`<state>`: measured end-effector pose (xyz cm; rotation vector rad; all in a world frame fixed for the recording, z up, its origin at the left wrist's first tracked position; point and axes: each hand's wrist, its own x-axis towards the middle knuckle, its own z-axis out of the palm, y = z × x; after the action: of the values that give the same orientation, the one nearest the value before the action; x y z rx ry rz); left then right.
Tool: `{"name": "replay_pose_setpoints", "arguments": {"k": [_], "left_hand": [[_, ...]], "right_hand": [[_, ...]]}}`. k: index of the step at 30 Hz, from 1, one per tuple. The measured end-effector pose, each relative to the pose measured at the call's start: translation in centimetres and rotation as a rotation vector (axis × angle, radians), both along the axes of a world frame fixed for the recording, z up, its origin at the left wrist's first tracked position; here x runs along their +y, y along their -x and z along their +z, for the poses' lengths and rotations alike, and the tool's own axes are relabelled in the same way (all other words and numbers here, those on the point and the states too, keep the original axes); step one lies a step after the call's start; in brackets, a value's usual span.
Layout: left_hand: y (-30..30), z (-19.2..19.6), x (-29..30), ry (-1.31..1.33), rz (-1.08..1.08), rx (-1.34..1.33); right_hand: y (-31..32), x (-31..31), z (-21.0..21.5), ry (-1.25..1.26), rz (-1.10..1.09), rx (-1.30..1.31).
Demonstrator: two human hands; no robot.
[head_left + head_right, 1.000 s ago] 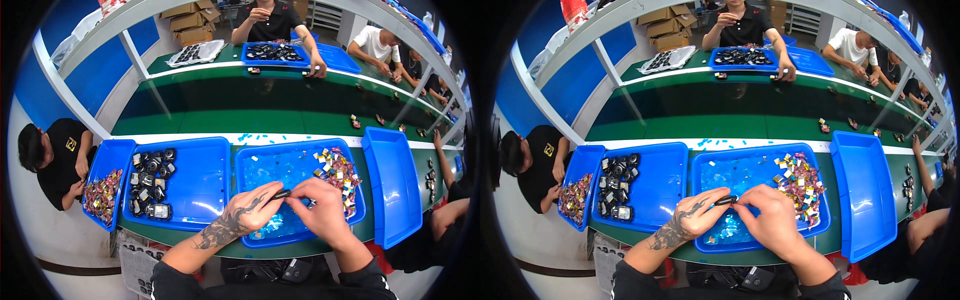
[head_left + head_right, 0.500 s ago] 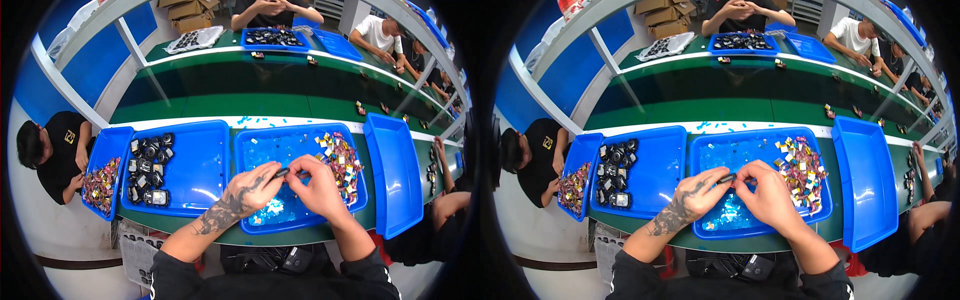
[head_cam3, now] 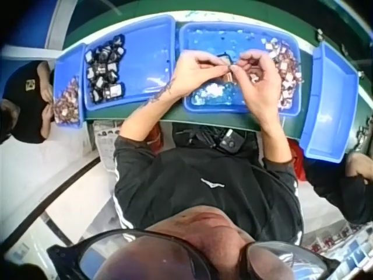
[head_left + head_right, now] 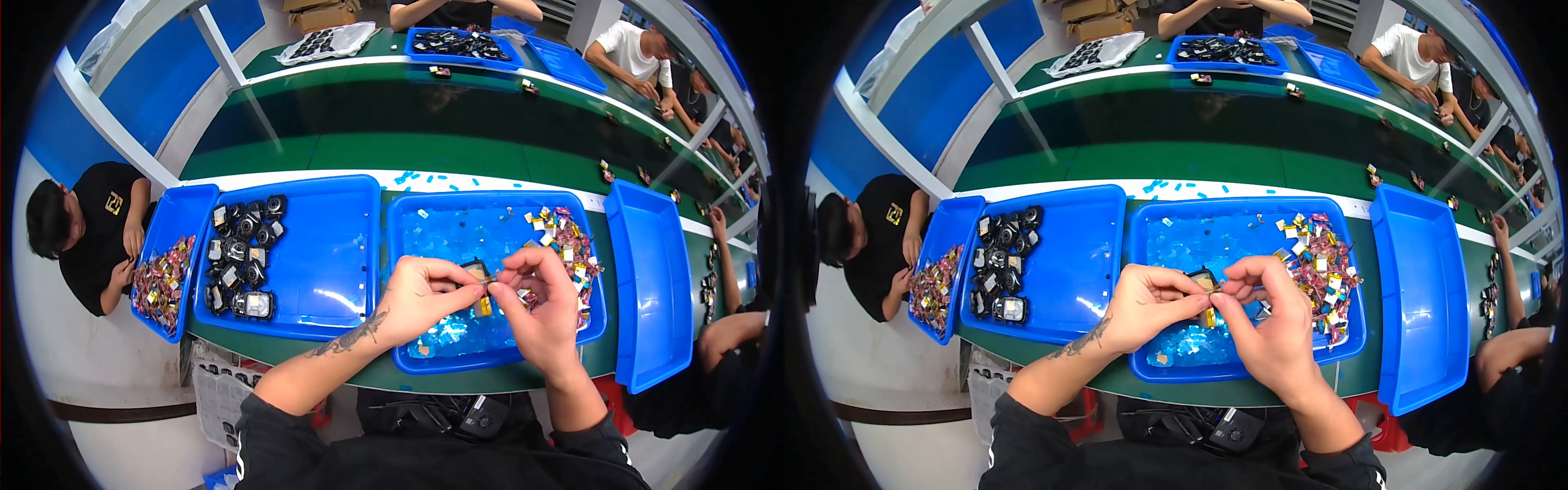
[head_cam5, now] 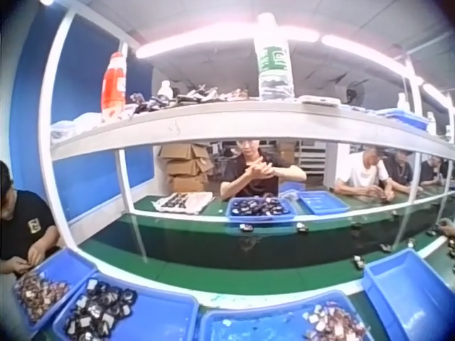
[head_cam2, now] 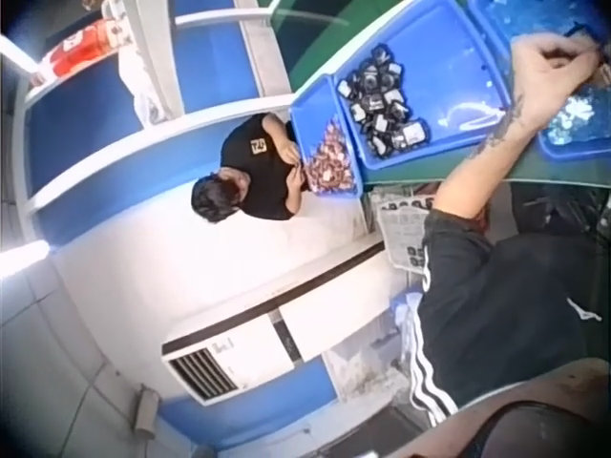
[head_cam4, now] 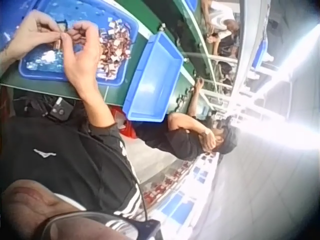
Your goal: Assembling small components on a production line by hand.
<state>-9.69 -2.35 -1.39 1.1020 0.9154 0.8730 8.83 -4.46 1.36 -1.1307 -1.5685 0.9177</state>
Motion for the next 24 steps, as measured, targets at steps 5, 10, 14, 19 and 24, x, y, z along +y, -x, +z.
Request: {"name": "replay_pose_setpoints", "arguments": {"k": [5, 10, 14, 19, 24], "left_hand": [[-0.1, 0.4, -0.2, -0.196, 0.035, 0.076], [-0.3, 0.1, -0.3, -0.218, 0.081, 0.016], [-0.1, 0.8, -0.4, -0.200, 0.068, -0.080], [0.0, 0.6, -0.6, -0.221, 0.012, -0.071], [-0.5, 0.3, -0.6, -0.292, 0.083, -0.093]], "right_hand": [[0.2, -0.1, 0.9, 0.045, -0.053, 0.029], [0.0, 0.4, 0.1, -0.027, -0.021, -0.066], [0.1, 0.9, -0.4, -0.021, 0.004, -0.009], [0.5, 1.0, -0.4, -0.106, -0.025, -0.108], [0.8, 0.8, -0.4, -0.165, -0.086, -0.207]]}}
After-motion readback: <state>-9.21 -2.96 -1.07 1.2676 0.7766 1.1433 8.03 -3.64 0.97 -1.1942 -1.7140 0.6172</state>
